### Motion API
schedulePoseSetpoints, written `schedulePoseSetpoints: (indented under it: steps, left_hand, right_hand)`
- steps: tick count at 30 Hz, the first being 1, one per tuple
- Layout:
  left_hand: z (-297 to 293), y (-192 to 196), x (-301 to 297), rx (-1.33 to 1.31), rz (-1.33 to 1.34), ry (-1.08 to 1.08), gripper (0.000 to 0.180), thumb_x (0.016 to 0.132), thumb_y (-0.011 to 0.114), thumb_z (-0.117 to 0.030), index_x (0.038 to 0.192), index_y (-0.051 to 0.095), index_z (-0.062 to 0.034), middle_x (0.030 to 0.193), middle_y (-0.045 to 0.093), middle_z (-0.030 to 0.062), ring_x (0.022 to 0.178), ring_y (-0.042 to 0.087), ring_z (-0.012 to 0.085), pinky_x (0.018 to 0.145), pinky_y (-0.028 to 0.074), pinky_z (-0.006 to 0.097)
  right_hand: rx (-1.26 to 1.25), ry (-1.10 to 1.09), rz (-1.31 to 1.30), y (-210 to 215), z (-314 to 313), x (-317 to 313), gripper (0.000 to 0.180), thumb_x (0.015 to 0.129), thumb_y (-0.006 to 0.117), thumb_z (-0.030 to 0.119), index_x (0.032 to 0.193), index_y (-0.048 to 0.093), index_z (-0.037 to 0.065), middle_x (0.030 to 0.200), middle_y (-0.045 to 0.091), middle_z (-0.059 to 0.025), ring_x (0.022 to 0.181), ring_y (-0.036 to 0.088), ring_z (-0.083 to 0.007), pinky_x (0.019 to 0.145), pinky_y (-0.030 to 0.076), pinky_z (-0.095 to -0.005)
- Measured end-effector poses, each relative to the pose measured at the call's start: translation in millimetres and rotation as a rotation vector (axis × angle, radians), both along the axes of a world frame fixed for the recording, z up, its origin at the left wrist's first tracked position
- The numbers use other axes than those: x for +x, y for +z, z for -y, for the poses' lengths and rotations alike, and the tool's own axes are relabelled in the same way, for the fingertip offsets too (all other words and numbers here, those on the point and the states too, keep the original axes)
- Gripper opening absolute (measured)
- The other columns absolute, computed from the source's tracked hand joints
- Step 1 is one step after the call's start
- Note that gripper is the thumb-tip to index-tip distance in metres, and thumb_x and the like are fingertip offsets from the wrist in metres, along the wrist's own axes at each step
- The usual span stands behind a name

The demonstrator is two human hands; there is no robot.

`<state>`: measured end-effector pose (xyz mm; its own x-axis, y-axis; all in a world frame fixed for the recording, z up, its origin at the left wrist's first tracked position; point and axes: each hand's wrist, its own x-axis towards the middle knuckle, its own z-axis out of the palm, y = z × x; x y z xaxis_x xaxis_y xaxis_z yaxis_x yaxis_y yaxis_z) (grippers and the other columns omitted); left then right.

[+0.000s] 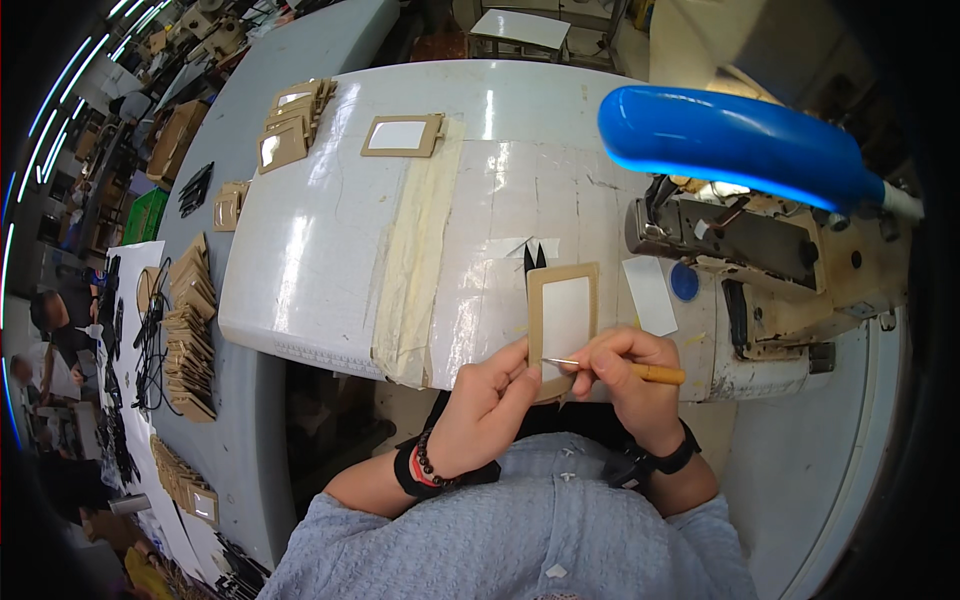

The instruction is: The person uses a small pointed tool to press down the edges of a white insert on a cardboard frame. They then use scissors to trim excess material from the frame's edge. Finally, the person inspects the finished frame and places it on a stack of completed items.

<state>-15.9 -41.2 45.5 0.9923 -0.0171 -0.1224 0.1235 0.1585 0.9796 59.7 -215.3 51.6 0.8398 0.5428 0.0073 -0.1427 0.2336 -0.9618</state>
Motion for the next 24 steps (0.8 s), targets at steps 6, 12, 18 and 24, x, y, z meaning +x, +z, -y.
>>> schedulePoseSetpoints:
  steps: [6, 12, 18, 24]
  left_hand:
    - [1.2, 10.8, 0.4, -0.161, -0.059, -0.01, 0.036, 0.099, 0.039, -0.006, 0.133, 0.044, 0.0057, 0.107, 0.061, 0.0078, 0.094, 0.057, 0.0084, 0.082, 0.049, 0.024]
    - [-0.7, 13.7, -0.4, -0.204, -0.098, -0.027, 0.036, 0.099, 0.039, -0.006, 0.133, 0.043, 0.0054, 0.107, 0.06, 0.0079, 0.094, 0.058, 0.0092, 0.081, 0.052, 0.026]
    - [-2.7, 14.5, -1.5, -0.171, -0.082, -0.047, 0.035, 0.099, 0.036, -0.006, 0.131, 0.043, 0.0076, 0.113, 0.059, 0.0117, 0.1, 0.059, 0.0151, 0.086, 0.053, 0.03]
    - [-1.7, 14.9, -2.4, -0.187, -0.086, -0.018, 0.036, 0.099, 0.039, -0.006, 0.132, 0.044, 0.0052, 0.105, 0.061, 0.0078, 0.094, 0.057, 0.0084, 0.081, 0.051, 0.024]
  right_hand:
    - [0.108, -0.03, 0.056, 1.5, 5.4, -1.8, 0.014, 0.092, 0.058, 0.006, 0.09, 0.064, -0.007, 0.087, 0.065, -0.0147, 0.068, 0.062, -0.0125, 0.058, 0.053, -0.0226]
    - [0.071, 0.013, 0.087, 7.7, 5.1, -5.7, 0.008, 0.09, 0.06, 0.001, 0.091, 0.064, -0.006, 0.088, 0.065, -0.0147, 0.068, 0.062, -0.0125, 0.056, 0.053, -0.0219]
    - [0.04, 0.021, 0.128, 8.5, 4.8, -6.6, 0.007, 0.089, 0.061, 0.001, 0.091, 0.064, -0.006, 0.088, 0.065, -0.0144, 0.067, 0.063, -0.0121, 0.056, 0.052, -0.0211]
    - [0.026, 0.02, 0.152, 8.7, 4.2, -6.8, 0.006, 0.088, 0.062, 0.0, 0.09, 0.065, -0.005, 0.088, 0.066, -0.0145, 0.068, 0.064, -0.0125, 0.056, 0.052, -0.021]
